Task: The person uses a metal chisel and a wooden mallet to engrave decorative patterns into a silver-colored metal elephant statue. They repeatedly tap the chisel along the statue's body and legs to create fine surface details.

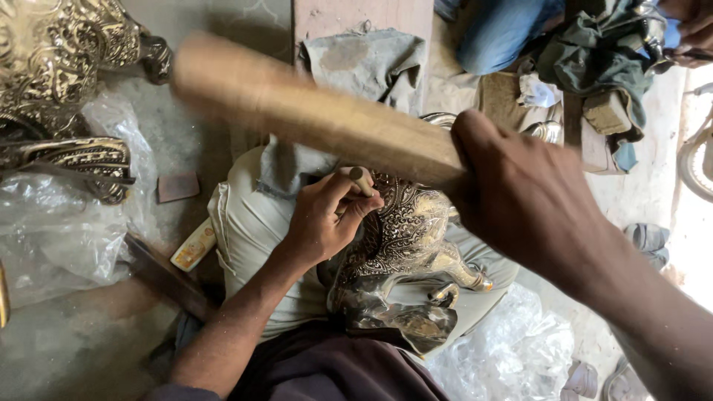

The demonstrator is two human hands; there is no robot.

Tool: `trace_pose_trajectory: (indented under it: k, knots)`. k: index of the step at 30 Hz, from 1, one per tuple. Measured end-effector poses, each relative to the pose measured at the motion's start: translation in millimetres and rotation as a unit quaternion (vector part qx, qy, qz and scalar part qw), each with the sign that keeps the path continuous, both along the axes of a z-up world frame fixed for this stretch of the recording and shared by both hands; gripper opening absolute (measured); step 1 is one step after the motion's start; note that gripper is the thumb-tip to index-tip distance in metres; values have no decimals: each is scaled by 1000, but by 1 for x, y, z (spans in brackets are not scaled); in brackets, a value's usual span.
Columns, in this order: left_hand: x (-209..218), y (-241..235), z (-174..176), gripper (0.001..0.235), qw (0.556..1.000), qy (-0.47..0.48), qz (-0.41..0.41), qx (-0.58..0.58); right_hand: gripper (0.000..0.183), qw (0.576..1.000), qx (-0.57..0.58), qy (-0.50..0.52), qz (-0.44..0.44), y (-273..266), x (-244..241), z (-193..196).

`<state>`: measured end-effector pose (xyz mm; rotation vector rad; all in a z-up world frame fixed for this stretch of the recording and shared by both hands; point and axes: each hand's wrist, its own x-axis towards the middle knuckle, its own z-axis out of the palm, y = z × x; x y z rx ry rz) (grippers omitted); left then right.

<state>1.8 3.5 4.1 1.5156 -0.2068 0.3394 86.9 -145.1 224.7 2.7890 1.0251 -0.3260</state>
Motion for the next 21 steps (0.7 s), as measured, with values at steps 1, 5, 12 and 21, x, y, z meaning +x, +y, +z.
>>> trace_pose_trajectory:
  k: [1,5,12,21]
  knots:
    - [1,-1,0,18,1000,-2,-6,2,15,998,-68,-13,-1,-2,0,0]
    - [0,2,-1,17,1000,7,-18,0,18,997,-78,-19,-6,-12,-5,-4]
    - [2,2,-9,14,997,1,-13,79,7,994,-80,-55,-53,-37,-21,-16]
    - [22,16,-7,17,998,17,12,-51,31,979,70,-149,-124,-99,-28,-25]
